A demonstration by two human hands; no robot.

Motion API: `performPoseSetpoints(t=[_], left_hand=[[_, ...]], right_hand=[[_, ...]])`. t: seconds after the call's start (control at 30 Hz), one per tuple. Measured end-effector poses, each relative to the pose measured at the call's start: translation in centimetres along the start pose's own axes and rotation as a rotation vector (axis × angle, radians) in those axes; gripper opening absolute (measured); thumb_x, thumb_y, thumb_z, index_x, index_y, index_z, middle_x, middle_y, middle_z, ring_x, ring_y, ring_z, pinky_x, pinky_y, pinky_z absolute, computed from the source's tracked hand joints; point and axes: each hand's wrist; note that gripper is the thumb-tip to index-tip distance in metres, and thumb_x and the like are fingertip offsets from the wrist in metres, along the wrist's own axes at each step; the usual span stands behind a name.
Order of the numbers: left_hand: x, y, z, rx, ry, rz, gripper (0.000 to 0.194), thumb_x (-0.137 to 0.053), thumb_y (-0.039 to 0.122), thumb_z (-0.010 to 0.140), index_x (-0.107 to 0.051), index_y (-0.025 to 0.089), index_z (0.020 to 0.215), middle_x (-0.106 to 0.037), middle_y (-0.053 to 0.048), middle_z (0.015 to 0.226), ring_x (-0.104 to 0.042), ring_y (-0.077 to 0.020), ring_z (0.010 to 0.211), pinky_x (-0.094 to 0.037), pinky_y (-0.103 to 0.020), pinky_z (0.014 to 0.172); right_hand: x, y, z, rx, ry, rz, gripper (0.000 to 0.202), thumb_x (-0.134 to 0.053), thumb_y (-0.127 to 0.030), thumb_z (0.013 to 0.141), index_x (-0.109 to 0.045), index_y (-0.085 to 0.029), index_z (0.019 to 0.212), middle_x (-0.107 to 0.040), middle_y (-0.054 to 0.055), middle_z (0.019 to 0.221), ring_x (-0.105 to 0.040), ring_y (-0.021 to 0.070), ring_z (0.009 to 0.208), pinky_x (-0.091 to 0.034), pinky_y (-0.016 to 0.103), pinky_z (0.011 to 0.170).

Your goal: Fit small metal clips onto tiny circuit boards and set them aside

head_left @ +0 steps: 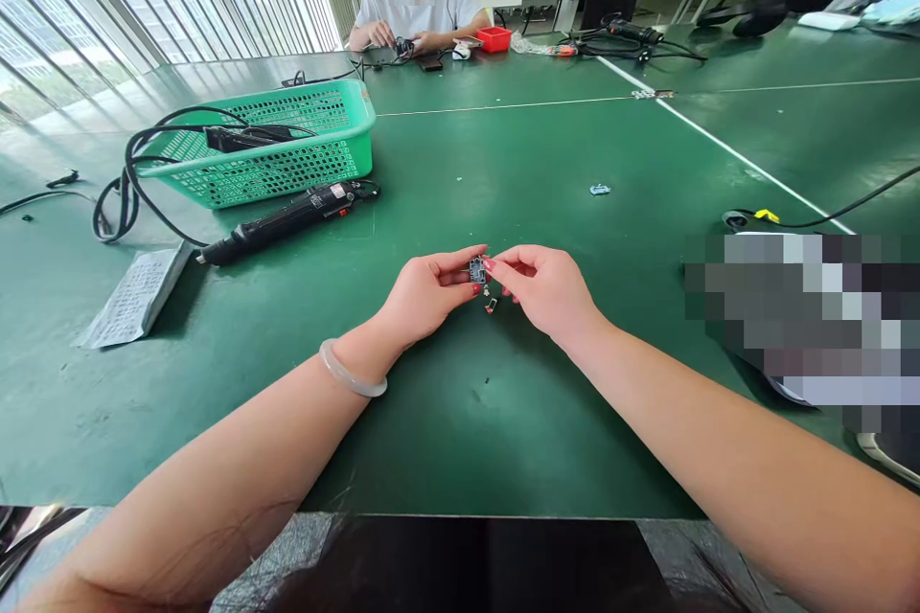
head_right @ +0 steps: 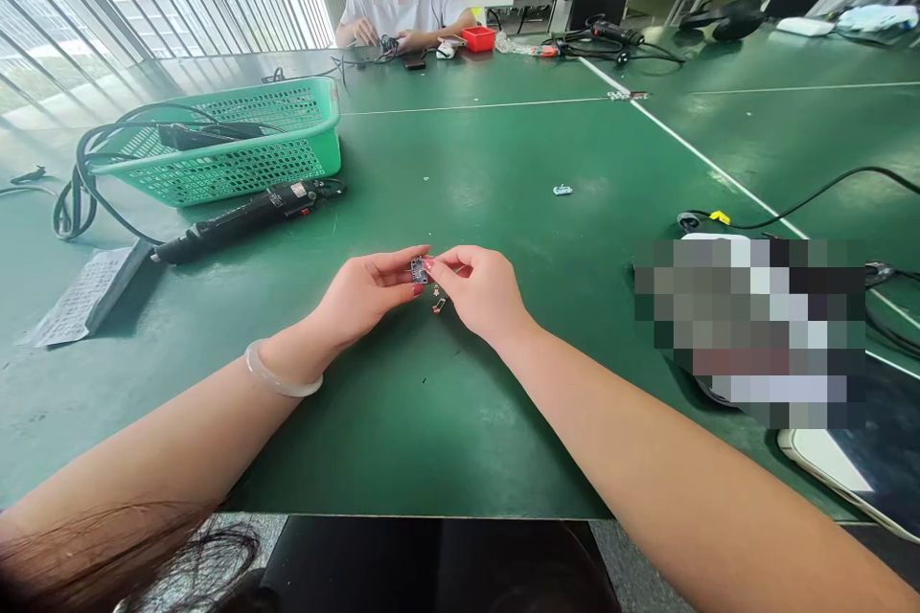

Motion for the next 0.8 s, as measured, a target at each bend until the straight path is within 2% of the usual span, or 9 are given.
performPoseSetpoints(t=[0.23, 0.43, 0.63, 0.8], left_hand=[[0.03, -0.09, 0.06, 0.009, -0.001, -0.015, 0.06, -0.077, 0.011, 0.072, -0.067, 0.01, 0.131, -0.077, -0.011, 0.118, -0.071, -0.0237, 0.113, -0.054, -0.041, 0.108], [0.07, 0.08, -0.15, -0.001, 0.05, 0.023, 0.044, -0.08, 0.026, 0.077, -0.074, 0.013, 0.119, -0.08, -0.01, 0.109, -0.073, -0.0224, 0.104, -0.053, -0.042, 0.107], [-0.09, 0.34, -0.13, 0.007, 0.086, -0.003, 0.036, -0.081, 0.021, 0.074, -0.077, 0.012, 0.109, -0.08, -0.008, 0.098, -0.073, -0.0174, 0.088, -0.058, -0.039, 0.097], [-0.17, 0.47, 0.0, 0.007, 0.102, -0.03, 0.038, -0.08, 0.015, 0.071, -0.077, 0.013, 0.109, -0.078, -0.003, 0.086, -0.069, -0.0115, 0.073, -0.061, -0.033, 0.085]], right_hand=[[-0.07, 0.21, -0.01, 0.055, 0.038, -0.072, 0.021, -0.068, -0.041, 0.08, -0.072, -0.021, 0.074, -0.068, 0.002, 0.066, -0.058, 0.0157, 0.058, -0.045, 0.031, 0.059], [-0.15, 0.27, -0.04, 0.083, 0.01, -0.09, 0.021, -0.068, -0.041, 0.081, -0.073, -0.022, 0.076, -0.068, 0.001, 0.068, -0.059, 0.0157, 0.059, -0.046, 0.031, 0.061], [-0.06, 0.04, 0.04, 0.064, -0.02, -0.06, 0.022, -0.071, -0.043, 0.079, -0.073, -0.021, 0.074, -0.065, 0.0, 0.063, -0.054, 0.0139, 0.053, -0.042, 0.03, 0.056], [0.08, -0.17, 0.02, 0.037, -0.04, -0.03, 0.023, -0.074, -0.043, 0.075, -0.073, -0.021, 0.072, -0.063, -0.001, 0.061, -0.049, 0.0125, 0.051, -0.039, 0.03, 0.055]])
Point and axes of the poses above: each hand's wrist, its own z-axis towards the middle knuckle, its own x-axis out of the back of the hand, y = z × x
